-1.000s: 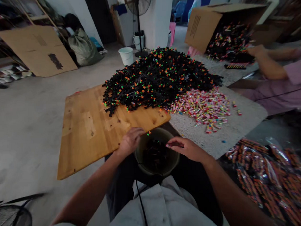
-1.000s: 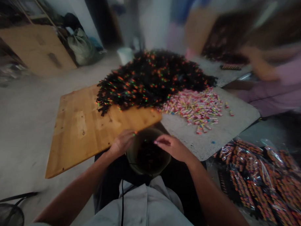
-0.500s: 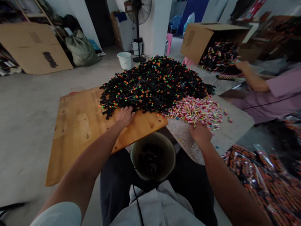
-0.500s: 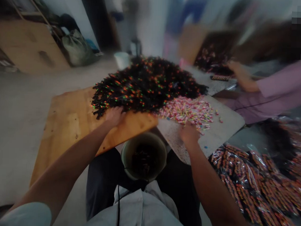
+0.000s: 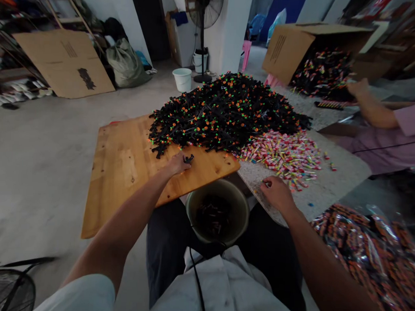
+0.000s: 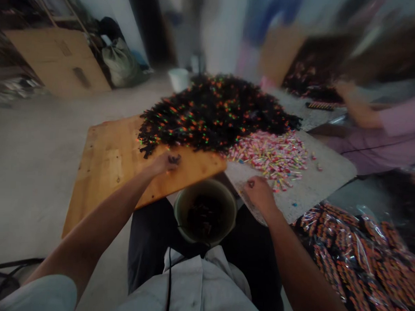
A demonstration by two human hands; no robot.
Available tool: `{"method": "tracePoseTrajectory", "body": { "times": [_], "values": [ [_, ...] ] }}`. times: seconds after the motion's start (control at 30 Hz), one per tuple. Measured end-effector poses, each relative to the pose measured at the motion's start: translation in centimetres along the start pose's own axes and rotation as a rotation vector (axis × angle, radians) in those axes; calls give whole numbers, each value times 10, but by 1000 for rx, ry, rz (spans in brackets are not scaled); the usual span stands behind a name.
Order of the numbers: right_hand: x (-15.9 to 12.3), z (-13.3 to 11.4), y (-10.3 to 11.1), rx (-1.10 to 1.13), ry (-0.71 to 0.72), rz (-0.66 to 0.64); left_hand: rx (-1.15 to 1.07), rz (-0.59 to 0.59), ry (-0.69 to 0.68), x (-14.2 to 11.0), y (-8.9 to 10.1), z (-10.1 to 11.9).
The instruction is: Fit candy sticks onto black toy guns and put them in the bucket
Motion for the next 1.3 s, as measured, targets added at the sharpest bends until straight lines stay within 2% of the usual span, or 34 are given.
{"method": "tracePoseTrajectory", "body": {
  "times": [0.1,0.2,0.27,0.33,0.4,0.57,0.7,0.77,0.87,0.93,1.0,1.17,1.3],
  "values": [
    [-19,-27,-3,469,-32,-23,-106,-2,35,-15,-7,2],
    [-43,-65,-6,940,56,-150,-545,-43,93,-36,-27,5],
    [-56,-89,-5,1148,113,-200,-867,-62,151,-51,-45,9],
    [-64,-109,-3,1273,134,-215,-1030,-65,201,-66,-63,14],
    [-68,-123,-1,1339,143,-218,-1093,-59,223,-79,-78,22],
    [-74,-134,1,1342,185,-236,-1136,-45,156,-101,-95,44],
    [-75,-129,5,1332,191,-223,-1057,-80,40,-109,-96,53],
    [-71,-125,11,1352,176,-186,-991,-171,-2,-112,-97,54],
    [-63,-120,20,1378,154,-159,-886,-328,19,-115,-100,50],
    [-59,-120,24,1393,155,-168,-813,-370,16,-117,-103,47],
    [-59,-122,26,1404,174,-195,-694,-360,-80,-117,-104,46],
    [-65,-124,24,1411,226,-206,-183,-186,-564,-127,-98,66],
    [-67,-119,23,1401,242,-186,87,-150,-732,-138,-92,84]
  ]
}}
Point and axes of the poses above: each hand's wrist, its own x-axis towards the middle knuckle, its own y-axis out of the back of the hand, z = x × y, the point moved 3 cm from there along x, towards the middle knuckle, and after that the axes turned 14 degrees about -x, right-handed, at the moved point
